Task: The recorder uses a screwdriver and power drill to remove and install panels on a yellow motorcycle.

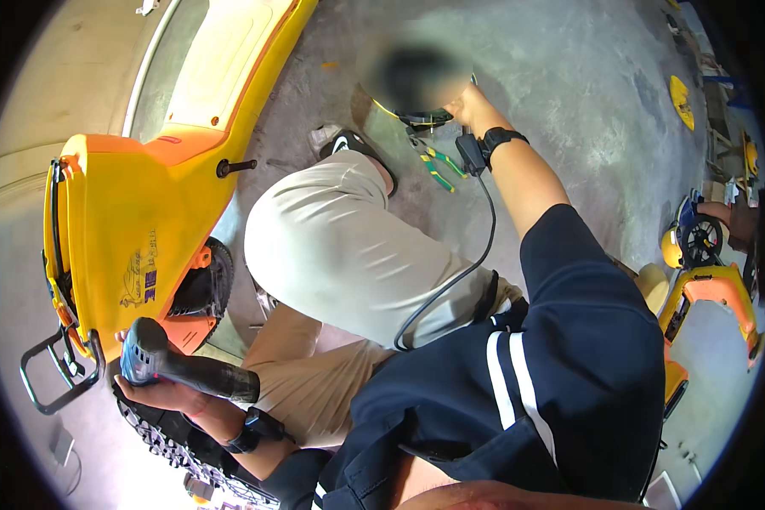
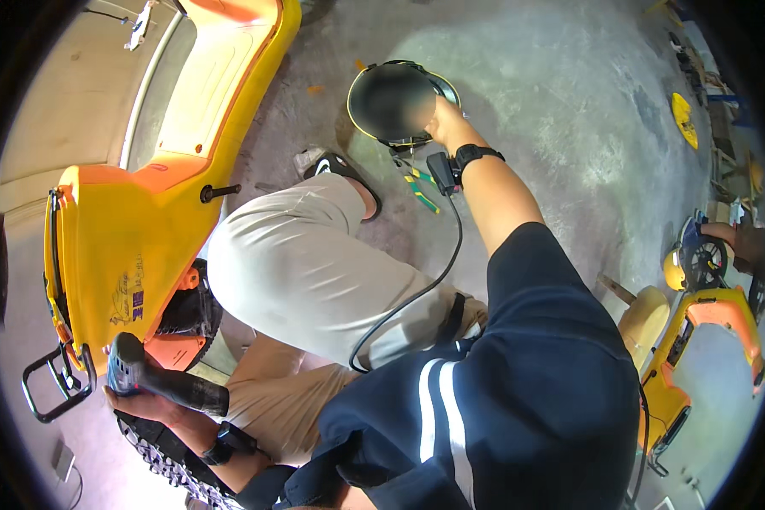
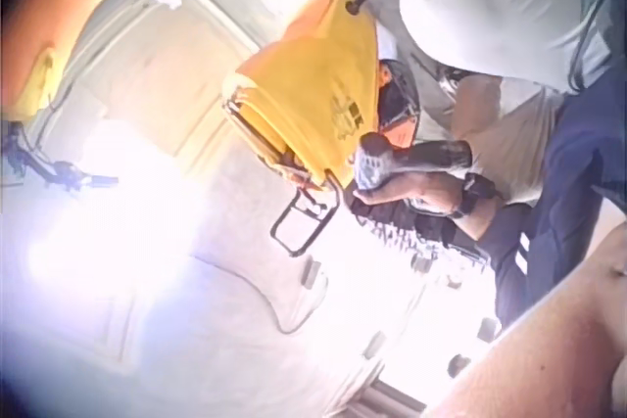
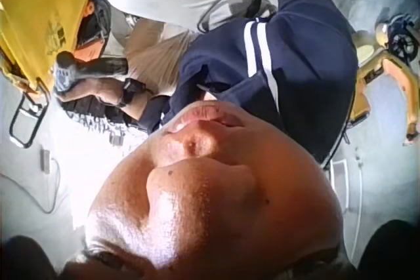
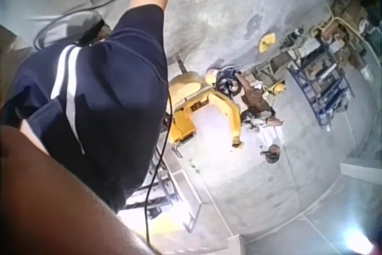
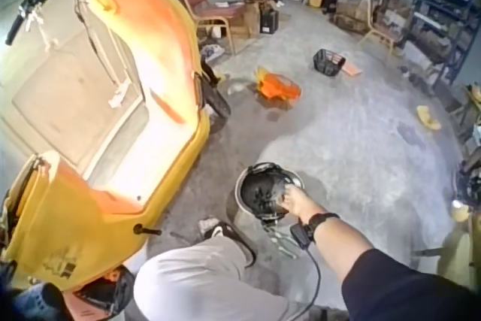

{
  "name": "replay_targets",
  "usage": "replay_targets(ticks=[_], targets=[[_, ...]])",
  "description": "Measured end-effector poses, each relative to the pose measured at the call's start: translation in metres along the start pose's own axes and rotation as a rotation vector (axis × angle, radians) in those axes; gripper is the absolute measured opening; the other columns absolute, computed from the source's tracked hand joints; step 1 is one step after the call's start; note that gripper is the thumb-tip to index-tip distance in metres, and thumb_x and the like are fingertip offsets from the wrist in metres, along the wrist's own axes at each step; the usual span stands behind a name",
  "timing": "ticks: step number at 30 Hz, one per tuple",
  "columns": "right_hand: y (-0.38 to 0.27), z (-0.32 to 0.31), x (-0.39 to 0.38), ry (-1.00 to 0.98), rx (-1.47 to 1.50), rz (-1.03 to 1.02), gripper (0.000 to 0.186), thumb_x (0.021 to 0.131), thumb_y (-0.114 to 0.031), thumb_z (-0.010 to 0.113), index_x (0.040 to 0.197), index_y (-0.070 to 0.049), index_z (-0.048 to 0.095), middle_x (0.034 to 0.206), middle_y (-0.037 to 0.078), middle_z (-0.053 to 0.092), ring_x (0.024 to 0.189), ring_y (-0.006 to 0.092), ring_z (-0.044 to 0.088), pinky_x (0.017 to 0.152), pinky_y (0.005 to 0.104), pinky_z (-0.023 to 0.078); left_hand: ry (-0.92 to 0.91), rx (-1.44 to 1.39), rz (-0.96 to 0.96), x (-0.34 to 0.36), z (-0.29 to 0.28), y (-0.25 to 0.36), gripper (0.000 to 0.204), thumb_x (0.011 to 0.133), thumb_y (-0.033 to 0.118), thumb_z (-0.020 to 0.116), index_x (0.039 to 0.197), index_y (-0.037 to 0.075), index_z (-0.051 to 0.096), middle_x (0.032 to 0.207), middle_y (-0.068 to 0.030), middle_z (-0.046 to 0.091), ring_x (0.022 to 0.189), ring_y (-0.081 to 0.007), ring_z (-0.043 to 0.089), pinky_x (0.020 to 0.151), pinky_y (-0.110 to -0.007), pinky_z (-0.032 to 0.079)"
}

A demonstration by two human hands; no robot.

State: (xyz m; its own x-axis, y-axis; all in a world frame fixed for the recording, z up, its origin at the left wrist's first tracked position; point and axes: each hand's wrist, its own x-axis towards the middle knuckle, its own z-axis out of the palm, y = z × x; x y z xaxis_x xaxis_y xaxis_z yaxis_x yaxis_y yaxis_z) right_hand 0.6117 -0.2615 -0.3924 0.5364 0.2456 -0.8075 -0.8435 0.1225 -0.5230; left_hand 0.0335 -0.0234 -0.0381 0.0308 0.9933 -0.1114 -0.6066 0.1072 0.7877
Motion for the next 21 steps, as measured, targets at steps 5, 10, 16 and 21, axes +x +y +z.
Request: replay_targets(ticks=[5, 10, 16, 21], targets=[[-0.001, -0.006, 0.009, 0.039, -0.272, -0.124, 0.053, 0.097, -0.027, 0.056, 0.133, 0.01, 0.042, 0.119, 0.024, 0.058, 0.101, 0.0336, 0.064, 0.09, 0.0419, 0.056, 0.196, 0.219, 0.048, 0.0, 0.024, -0.021, 0.063, 0.091, 0.039, 0.055, 0.132, -0.009, 0.05, 0.138, -0.0197, 0.053, 0.129, -0.0292, 0.051, 0.114, -0.041, 0.037], [0.043, 0.008, -0.033, -0.172, -1.521, -0.784, 0.054, 0.082, -0.047, 0.071, 0.121, -0.009, 0.064, 0.121, 0.017, 0.065, 0.105, 0.0308, 0.065, 0.091, 0.0448, 0.05, 0.135, 0.654, 0.245, 0.015, -0.02, -0.013, 0.065, 0.091, 0.041, 0.056, 0.132, -0.009, 0.05, 0.139, -0.0197, 0.052, 0.129, -0.0289, 0.051, 0.114, -0.04, 0.036], [0.067, 0.001, -0.038, -0.27, -1.965, -1.003, 0.02, 0.086, -0.016, 0.059, 0.102, -0.006, 0.066, 0.098, 0.014, 0.071, 0.096, 0.0336, 0.068, 0.084, 0.0455, 0.053, 0.037, 0.388, -0.02, 0.027, -0.015, -0.024, 0.065, 0.09, 0.039, 0.058, 0.134, -0.007, 0.046, 0.137, -0.0176, 0.052, 0.129, -0.0291, 0.051, 0.114, -0.041, 0.036], [0.074, -0.002, -0.058, -0.349, -2.076, -0.951, 0.016, 0.083, -0.007, 0.055, 0.095, -0.004, 0.065, 0.088, 0.015, 0.071, 0.081, 0.0349, 0.07, 0.069, 0.0471, 0.055, 0.044, 0.222, -0.094, 0.02, 0.016, -0.041, 0.064, 0.088, 0.038, 0.061, 0.133, -0.005, 0.043, 0.134, -0.015, 0.051, 0.126, -0.028, 0.051, 0.112, -0.042, 0.037]])
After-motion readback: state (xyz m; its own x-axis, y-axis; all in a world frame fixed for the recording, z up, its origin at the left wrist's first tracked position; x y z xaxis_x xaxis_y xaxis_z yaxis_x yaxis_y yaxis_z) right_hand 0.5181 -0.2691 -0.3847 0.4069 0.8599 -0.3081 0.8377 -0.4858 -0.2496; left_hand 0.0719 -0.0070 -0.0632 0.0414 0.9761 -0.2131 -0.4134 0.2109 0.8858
